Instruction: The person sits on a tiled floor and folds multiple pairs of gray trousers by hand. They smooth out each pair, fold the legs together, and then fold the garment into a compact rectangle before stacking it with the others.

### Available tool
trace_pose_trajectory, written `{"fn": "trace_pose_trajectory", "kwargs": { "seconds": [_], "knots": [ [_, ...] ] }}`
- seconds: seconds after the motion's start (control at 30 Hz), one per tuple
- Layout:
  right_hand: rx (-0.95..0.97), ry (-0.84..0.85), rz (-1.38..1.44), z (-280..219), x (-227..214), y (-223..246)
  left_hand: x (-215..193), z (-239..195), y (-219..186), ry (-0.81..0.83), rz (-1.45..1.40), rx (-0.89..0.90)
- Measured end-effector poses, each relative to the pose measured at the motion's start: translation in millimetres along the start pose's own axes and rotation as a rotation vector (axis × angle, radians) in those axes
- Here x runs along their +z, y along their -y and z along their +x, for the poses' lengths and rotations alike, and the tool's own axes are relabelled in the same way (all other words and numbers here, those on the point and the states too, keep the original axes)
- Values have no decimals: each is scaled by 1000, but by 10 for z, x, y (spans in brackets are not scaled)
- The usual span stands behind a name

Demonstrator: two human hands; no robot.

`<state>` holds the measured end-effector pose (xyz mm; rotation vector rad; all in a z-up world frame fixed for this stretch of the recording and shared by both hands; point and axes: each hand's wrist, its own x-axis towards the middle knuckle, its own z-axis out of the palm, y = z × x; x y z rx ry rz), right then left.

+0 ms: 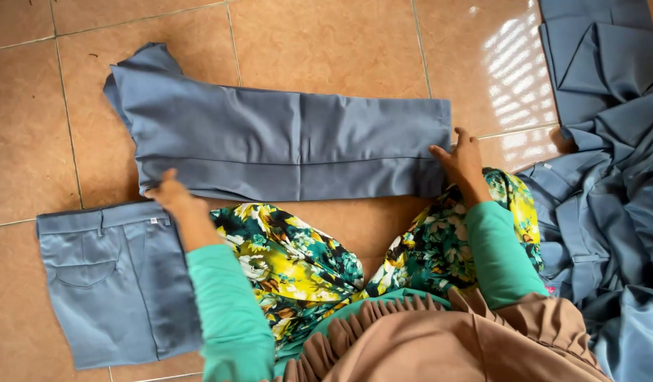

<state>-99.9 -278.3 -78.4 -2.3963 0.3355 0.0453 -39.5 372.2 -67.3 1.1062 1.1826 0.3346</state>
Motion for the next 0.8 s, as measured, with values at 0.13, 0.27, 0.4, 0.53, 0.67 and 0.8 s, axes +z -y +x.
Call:
{"fn": "trace_pose_trajectory", "kwargs": {
  "seconds": [0.13,0.27,0.4,0.53,0.67,0.8],
  "knots": [
    [349,133,-166,-48,221,130,480,-1223,568,141,589,888],
    [395,16,89,17,332,33,834,-2394,1268,886,786,910],
    [343,-127,616,-126,109,816,890,-3209,1417,1155,1069,1045],
    [118,115,1167,-312,28,1315,1175,-3424,1806,1098,1283,1077],
    [-45,209,1260,-330,72,1369,1320,-3586,1566,1012,1051,615],
    [-24,-44,1330,-143,-350,1211,1614,-2812,1484,734,499,-84]
  ]
}}
